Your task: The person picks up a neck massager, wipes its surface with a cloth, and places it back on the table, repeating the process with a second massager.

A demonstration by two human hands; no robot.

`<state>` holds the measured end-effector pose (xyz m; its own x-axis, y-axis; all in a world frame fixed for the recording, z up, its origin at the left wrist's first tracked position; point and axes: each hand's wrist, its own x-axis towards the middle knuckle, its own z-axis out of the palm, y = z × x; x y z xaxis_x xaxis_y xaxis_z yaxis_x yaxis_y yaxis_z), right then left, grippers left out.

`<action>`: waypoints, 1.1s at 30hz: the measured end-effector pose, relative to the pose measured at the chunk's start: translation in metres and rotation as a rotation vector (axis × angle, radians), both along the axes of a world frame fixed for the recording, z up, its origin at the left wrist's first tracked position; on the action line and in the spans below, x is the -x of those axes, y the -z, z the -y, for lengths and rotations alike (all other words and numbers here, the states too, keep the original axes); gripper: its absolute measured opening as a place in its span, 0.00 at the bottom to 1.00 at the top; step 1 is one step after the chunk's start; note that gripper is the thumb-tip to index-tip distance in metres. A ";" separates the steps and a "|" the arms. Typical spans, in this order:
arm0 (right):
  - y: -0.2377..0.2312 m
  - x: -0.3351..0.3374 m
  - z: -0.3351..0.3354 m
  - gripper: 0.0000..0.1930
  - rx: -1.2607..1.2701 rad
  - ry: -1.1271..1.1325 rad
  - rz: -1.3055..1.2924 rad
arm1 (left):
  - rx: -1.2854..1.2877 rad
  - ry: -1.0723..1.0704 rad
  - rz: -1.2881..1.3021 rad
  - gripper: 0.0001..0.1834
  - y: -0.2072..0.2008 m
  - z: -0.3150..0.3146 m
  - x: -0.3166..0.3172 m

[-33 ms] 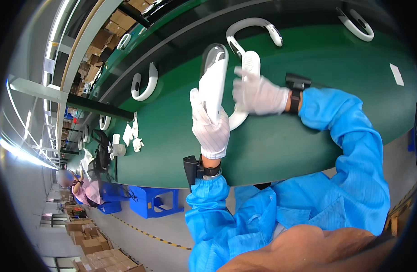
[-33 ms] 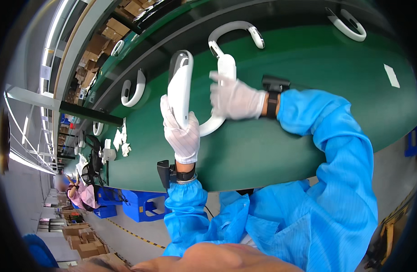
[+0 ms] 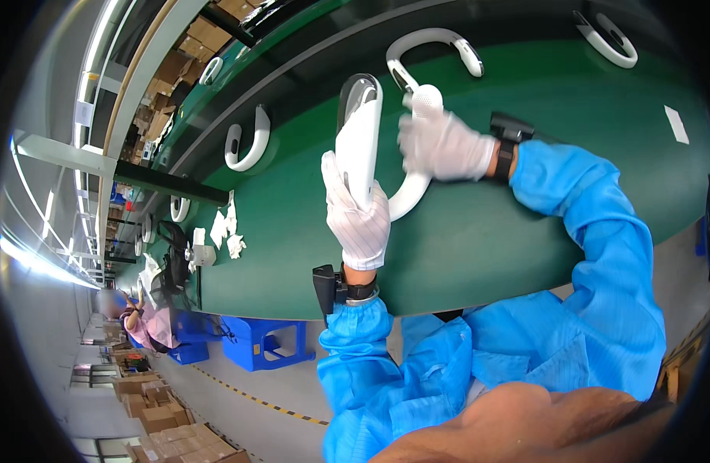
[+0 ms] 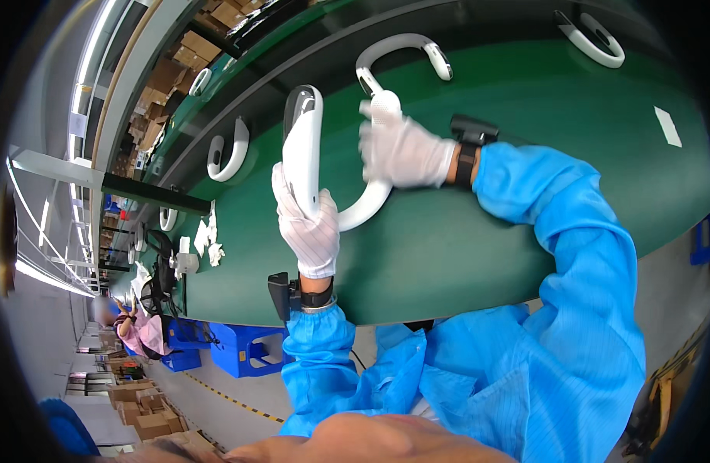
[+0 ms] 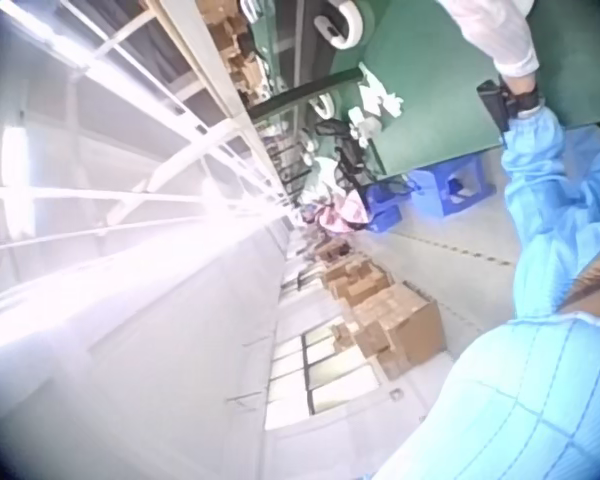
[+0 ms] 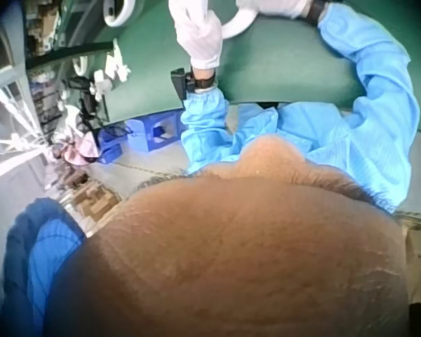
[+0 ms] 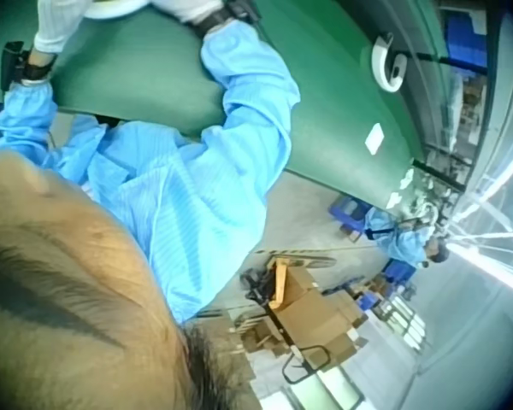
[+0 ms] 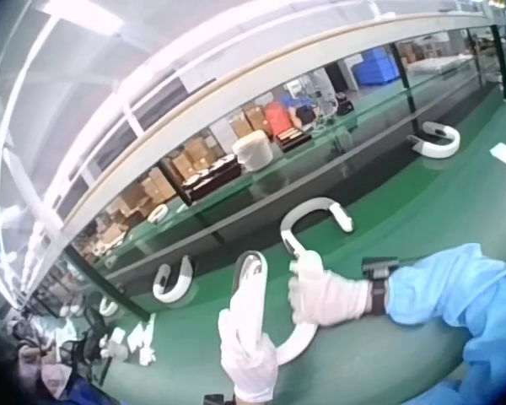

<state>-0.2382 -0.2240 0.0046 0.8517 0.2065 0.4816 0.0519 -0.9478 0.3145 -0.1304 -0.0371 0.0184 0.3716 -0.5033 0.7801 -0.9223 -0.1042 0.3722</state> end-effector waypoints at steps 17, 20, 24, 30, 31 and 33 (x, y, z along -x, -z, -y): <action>0.036 -0.009 -0.078 0.39 -0.724 -0.259 0.034 | -0.055 -0.014 -0.144 0.34 0.004 0.002 -0.008; 0.016 -0.018 -0.097 0.46 -1.427 -0.505 -0.087 | 0.010 0.015 -0.054 0.36 0.010 -0.001 -0.021; -0.011 -0.022 -0.079 0.24 -1.332 -0.370 -0.062 | 0.039 0.056 0.127 0.38 0.016 0.003 -0.026; -0.019 -0.046 -0.040 0.39 -2.682 -1.349 -0.596 | 0.071 0.179 -0.251 0.43 0.017 0.009 -0.015; -0.012 -0.049 -0.028 0.43 -2.675 -1.246 -0.479 | 0.052 0.129 -0.232 0.43 0.014 0.010 -0.012; -0.008 -0.053 -0.010 0.46 -2.660 -1.143 -0.376 | 0.035 0.072 -0.215 0.43 0.009 0.008 -0.010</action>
